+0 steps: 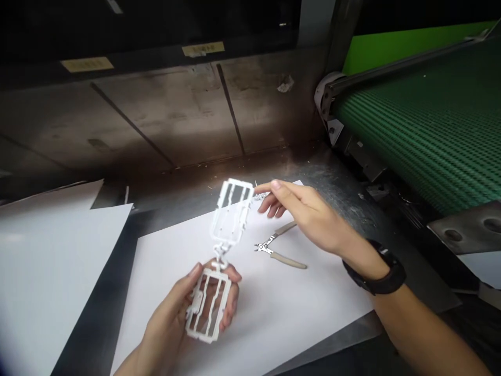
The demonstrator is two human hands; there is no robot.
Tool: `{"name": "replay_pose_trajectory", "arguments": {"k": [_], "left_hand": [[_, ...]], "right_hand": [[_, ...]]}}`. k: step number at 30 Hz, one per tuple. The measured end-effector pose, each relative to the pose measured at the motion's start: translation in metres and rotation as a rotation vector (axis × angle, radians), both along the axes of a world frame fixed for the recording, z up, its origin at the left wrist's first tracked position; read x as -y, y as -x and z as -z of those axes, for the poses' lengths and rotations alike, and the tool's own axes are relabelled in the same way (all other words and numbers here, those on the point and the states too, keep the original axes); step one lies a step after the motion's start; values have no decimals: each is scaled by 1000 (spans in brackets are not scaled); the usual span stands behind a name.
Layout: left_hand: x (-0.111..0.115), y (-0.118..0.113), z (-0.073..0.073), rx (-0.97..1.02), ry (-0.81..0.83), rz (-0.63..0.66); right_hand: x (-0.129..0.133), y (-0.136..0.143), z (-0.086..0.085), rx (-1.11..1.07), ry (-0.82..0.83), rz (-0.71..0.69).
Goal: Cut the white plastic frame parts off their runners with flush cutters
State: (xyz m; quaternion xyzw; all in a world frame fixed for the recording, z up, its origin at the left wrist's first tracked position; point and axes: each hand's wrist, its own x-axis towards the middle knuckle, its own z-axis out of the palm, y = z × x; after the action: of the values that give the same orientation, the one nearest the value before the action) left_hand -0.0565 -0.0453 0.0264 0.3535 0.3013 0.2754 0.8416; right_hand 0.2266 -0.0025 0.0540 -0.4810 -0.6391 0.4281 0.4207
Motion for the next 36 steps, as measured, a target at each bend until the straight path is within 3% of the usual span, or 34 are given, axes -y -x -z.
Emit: {"name": "replay_pose_trajectory", "arguments": {"k": [4, 6, 9, 15, 19, 23, 27, 36], "left_hand": [[-15, -13, -16, 3, -54, -245], [-22, -20, -24, 1, -69, -297], [-27, -28, -28, 42, -122, -341], [-26, -24, -13, 42, -111, -382], [-30, -19, -5, 18, -97, -384], [-33, -17, -3, -9, -62, -394], [-32, -18, -1, -18, -66, -385], [-28, -20, 4, -54, -123, -388]], "right_hand": [[8, -12, 22, 905, 63, -116], [14, -12, 36, 1105, 89, -201], [17, -9, 47, 1164, 86, -249], [8, -14, 44, 1007, 166, -326], [4, -26, 36, 823, 238, -175], [3, -33, 29, 379, 237, -82], [5, -32, 30, -65, 309, -221], [13, -12, 34, -252, 433, -263]]}}
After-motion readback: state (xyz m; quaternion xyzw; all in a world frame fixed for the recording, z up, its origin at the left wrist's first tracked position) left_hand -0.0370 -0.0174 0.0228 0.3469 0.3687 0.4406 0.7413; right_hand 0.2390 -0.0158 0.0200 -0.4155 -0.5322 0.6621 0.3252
